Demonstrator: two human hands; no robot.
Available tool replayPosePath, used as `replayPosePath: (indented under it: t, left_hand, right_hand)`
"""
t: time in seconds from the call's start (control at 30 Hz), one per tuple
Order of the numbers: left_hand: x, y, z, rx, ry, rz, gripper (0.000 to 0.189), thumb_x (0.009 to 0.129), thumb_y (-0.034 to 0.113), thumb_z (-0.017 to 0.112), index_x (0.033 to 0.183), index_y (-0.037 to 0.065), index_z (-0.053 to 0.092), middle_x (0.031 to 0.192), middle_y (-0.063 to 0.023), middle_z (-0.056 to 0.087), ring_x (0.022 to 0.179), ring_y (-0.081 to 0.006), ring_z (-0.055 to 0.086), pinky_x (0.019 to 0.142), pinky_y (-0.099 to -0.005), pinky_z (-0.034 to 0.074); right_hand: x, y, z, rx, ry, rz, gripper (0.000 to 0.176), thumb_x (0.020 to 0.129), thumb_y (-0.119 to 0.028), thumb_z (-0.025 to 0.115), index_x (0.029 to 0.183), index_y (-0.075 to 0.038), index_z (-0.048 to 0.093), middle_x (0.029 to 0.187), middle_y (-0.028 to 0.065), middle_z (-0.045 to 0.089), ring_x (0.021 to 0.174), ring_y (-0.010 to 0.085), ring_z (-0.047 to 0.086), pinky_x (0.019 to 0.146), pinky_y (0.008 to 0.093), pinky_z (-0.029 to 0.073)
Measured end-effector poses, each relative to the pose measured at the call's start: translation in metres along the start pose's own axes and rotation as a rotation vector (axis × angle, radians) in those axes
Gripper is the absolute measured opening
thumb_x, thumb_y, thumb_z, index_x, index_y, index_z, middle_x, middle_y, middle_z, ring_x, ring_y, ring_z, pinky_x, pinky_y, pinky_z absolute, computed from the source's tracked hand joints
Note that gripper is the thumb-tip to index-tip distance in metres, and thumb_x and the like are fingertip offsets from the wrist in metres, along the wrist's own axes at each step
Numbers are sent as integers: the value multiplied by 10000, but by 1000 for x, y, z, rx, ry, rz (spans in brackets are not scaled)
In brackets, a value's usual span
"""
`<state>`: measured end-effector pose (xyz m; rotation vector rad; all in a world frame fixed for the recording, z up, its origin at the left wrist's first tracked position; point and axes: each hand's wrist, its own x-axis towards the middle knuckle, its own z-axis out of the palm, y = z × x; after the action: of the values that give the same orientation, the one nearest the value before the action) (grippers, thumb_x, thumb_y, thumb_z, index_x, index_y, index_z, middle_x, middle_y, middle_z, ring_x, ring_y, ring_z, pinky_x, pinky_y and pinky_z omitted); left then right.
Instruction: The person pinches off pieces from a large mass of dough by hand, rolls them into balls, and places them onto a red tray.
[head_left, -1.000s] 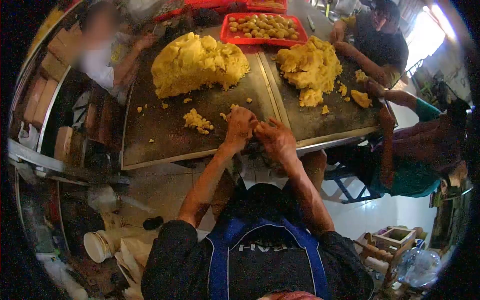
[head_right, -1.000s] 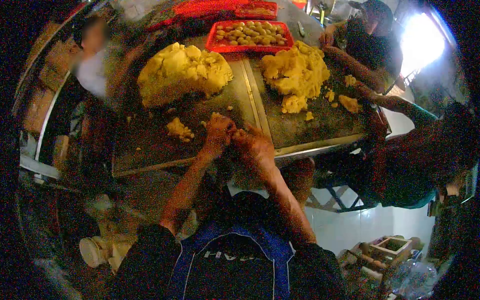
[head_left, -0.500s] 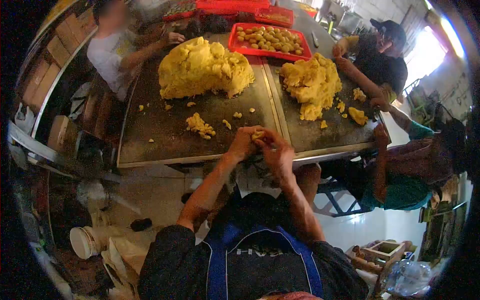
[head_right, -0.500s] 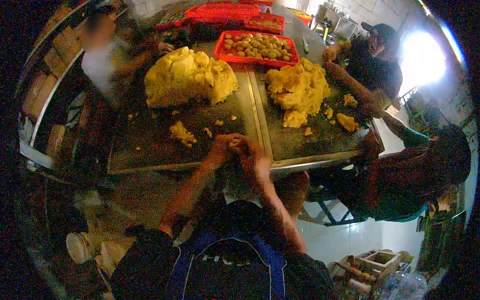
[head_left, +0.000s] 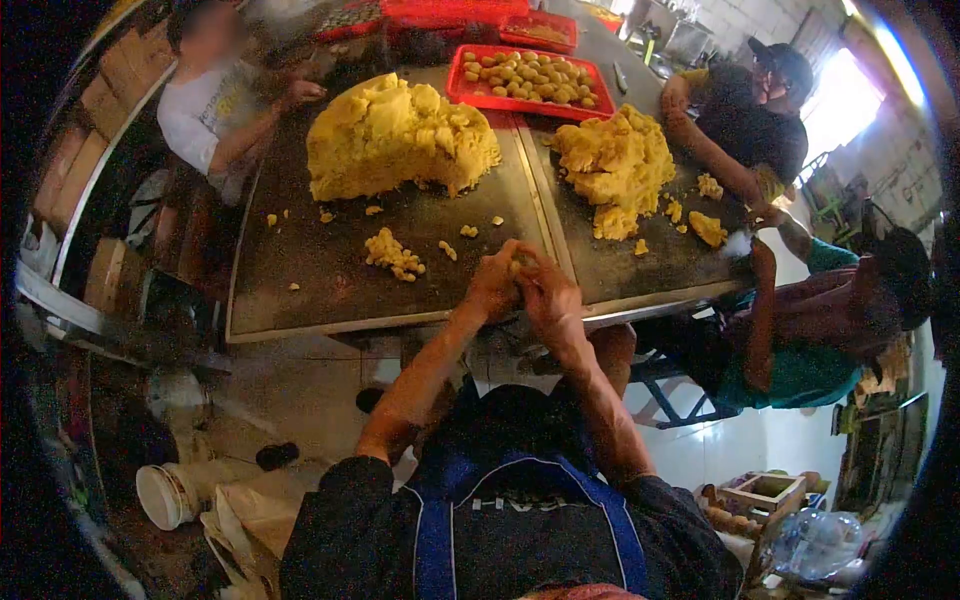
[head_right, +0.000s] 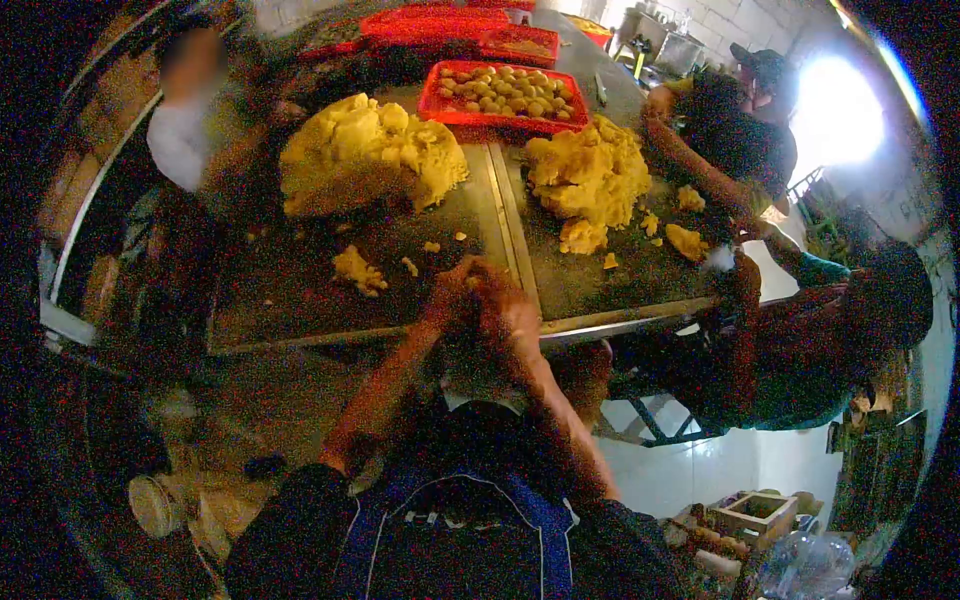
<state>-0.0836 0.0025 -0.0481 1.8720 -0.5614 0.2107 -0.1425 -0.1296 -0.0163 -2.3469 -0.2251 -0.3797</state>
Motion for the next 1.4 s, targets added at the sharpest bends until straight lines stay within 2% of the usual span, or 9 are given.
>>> replayPosePath:
  t: [0.37, 0.47, 0.57, 0.73, 0.87, 0.93, 0.97, 1.03, 1.4]
  left_hand:
    - [6, 20, 3, 59, -85, 25, 337, 767, 126, 736, 1096, 66, 703, 947, -152, 729, 874, -258, 729, 776, -357, 563]
    - [9, -16, 16, -135, 17, -51, 320, 814, 166, 715, 1121, 78, 698, 953, -151, 728, 877, -231, 724, 763, -354, 555]
    - [11, -2, 10, -120, -79, 8, 358, 845, 194, 710, 1180, 82, 655, 958, -152, 725, 854, -223, 719, 754, -362, 548]
    - [7, -2, 7, -77, -156, -53, 444, 894, 329, 676, 1254, 86, 585, 917, -143, 707, 865, -213, 705, 749, -372, 539]
    - [11, -29, 31, -213, -67, -100, 409, 897, 387, 666, 1147, 65, 628, 931, -137, 703, 881, -214, 700, 760, -377, 538]
    - [18, -105, 50, -1363, -239, -695, 396, 878, 316, 697, 1162, 54, 610, 973, -152, 706, 883, -216, 700, 759, -372, 541]
    - [18, -80, 43, -1361, -240, -696, 396, 878, 316, 697, 1162, 54, 610, 973, -152, 706, 883, -216, 700, 759, -372, 541]
    - [14, 0, 16, 145, -187, -116, 490, 853, 202, 722, 1292, 74, 546, 986, -131, 704, 880, -209, 690, 763, -364, 544]
    - [9, -20, 24, -376, -89, -61, 217, 839, 111, 724, 1041, 39, 691, 822, -50, 682, 763, -177, 649, 697, -319, 517]
  right_hand:
    - [2, -2, -13, 226, 163, 63, 462, 897, -132, 701, 1317, -90, 515, 995, 145, 717, 881, 307, 714, 724, 398, 568]
    - [1, -13, -31, -42, 57, -266, 452, 892, -114, 690, 1308, -75, 517, 1071, 155, 699, 953, 326, 694, 777, 420, 556]
    - [0, -14, -27, 411, 129, 251, 467, 887, -102, 674, 1319, -63, 502, 1194, 178, 654, 1068, 351, 648, 854, 445, 530]
    - [-1, 12, -24, 122, 138, -320, 496, 858, -38, 652, 1326, -97, 499, 1240, 170, 635, 1108, 371, 618, 910, 447, 511]
    - [5, 4, -31, 268, 233, 65, 495, 809, -26, 627, 1289, -100, 533, 1201, 167, 646, 1076, 403, 616, 937, 463, 497]
    - [-1, 7, -28, 120, 41, -58, 485, 774, -39, 631, 1252, -58, 552, 1153, 169, 651, 1092, 407, 602, 944, 475, 489]
    - [-2, 8, -26, 46, -59, -124, 483, 757, -46, 633, 1234, -36, 561, 1128, 170, 653, 1100, 410, 596, 947, 481, 485]
    - [-6, 15, -23, 95, -12, -78, 499, 751, -46, 642, 1243, -37, 560, 1132, 172, 652, 1100, 409, 596, 946, 485, 483]
    - [-9, 52, 21, -142, -43, -100, 637, 869, -47, 571, 1468, -91, 359, 1166, 211, 650, 1002, 404, 637, 870, 494, 507]
